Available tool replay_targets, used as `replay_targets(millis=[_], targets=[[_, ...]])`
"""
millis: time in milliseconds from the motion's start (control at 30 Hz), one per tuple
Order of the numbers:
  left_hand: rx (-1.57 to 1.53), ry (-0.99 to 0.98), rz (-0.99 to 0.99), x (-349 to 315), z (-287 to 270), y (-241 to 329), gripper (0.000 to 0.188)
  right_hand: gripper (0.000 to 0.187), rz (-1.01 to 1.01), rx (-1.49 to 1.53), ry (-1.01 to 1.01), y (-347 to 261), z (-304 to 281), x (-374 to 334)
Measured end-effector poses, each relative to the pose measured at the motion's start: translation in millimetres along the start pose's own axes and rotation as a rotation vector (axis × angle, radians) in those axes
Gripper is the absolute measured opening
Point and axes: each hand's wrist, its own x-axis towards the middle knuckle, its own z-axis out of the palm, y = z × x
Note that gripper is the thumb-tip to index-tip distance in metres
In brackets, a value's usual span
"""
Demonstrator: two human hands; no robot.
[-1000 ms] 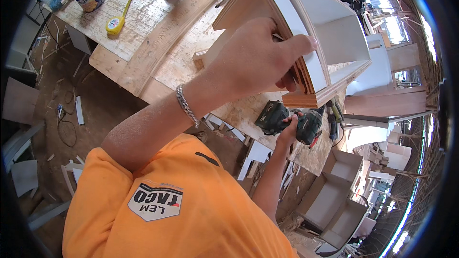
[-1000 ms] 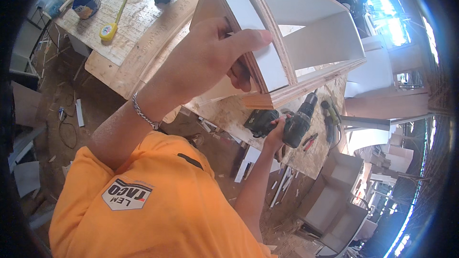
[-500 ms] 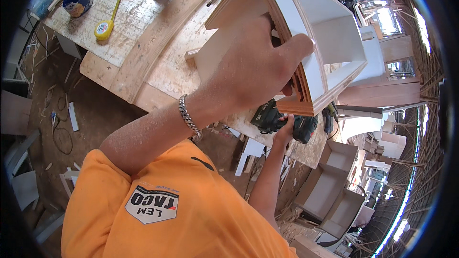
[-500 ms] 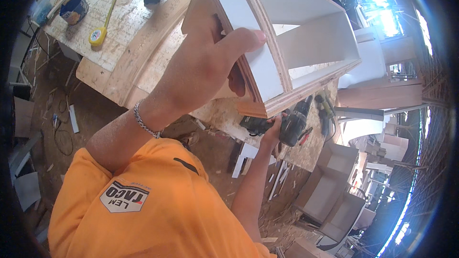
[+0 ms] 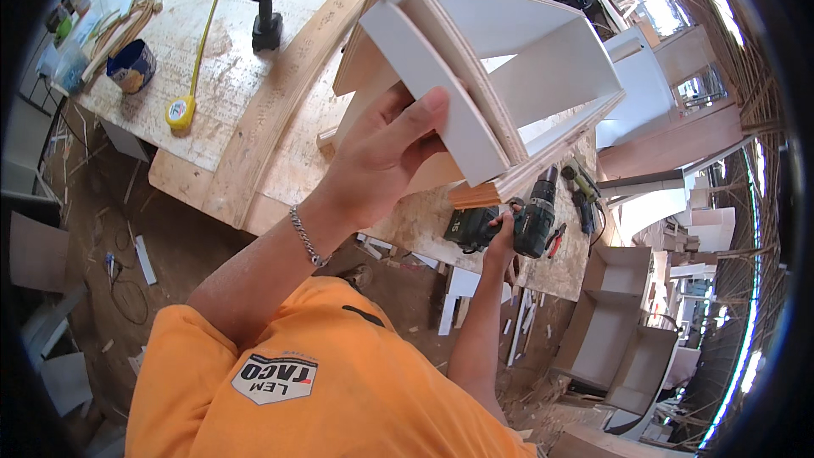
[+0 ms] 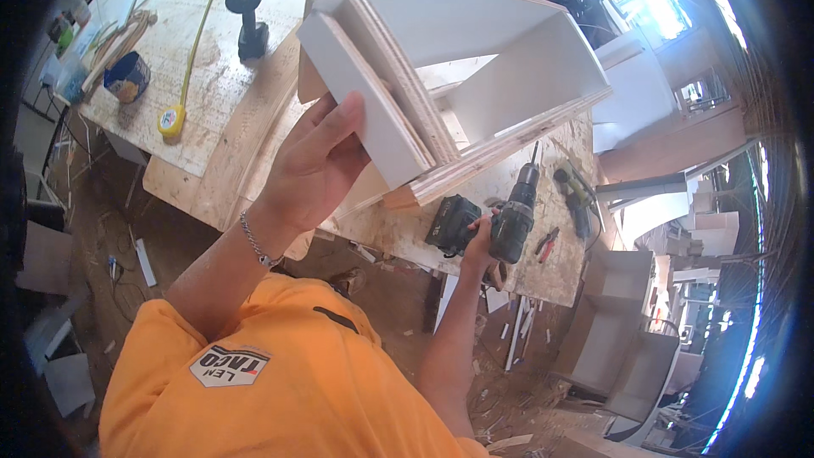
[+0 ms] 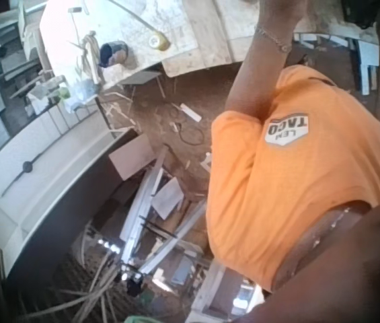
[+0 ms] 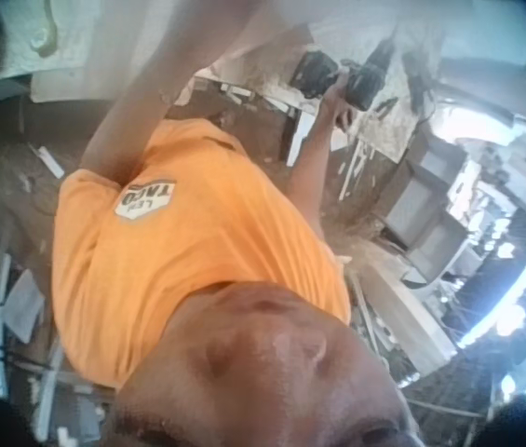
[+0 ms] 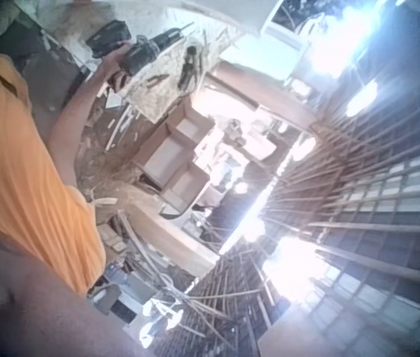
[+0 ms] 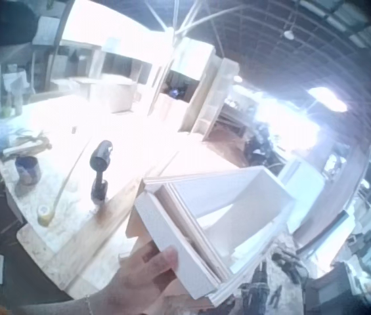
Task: The person assembles a wooden shelf unit by using a power drill to drive screws into the joints, marking a piece of wood with a pencil, and cutting the wood with a hand saw before fitting it into place.
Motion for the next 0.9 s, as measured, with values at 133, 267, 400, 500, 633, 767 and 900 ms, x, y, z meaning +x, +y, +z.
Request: replay_targets(millis=[133,267,400,500,633,767,900], targets=[[-0.014,-0.135,-0.079,2.0,-16.2,-1.6,0.054,0.026,-0.052,-0.003,-0.015,-2.9,-2.4,-1.5],[-0.15,-0.173,-0.106,-2.7,-24.0,-11.2,0.049,0.027,-0.063,-0.018,-0.005,-7.5,1.6,-5.3],[-0.171,-0.169,-0.114,-5.6,-20.9,-9.8,0.048,0.028,-0.063,-0.115,-0.001,-14.3,2.3,-8.7],[-0.201,-0.192,-0.144,-7.4,-19.2,-6.1,0.048,0.028,-0.121,-0.116,0.021,-10.2,-0.5,-7.1],[0.037,-0.061,-0.09,-12.0,-11.0,-0.7,0.046,0.028,-0.108,-0.087,0.02,-7.2,0.9,-6.3],[0.24,0.046,-0.036,-9.2,-2.3,5.2,0.048,0.026,-0.135,-0.021,0.025,-8.7,-0.3,-6.3],[0.276,0.075,-0.136,-6.4,16.9,14.3,0.052,0.035,-0.007,0.203,-0.119,-19.7,-14.3,-25.9]])
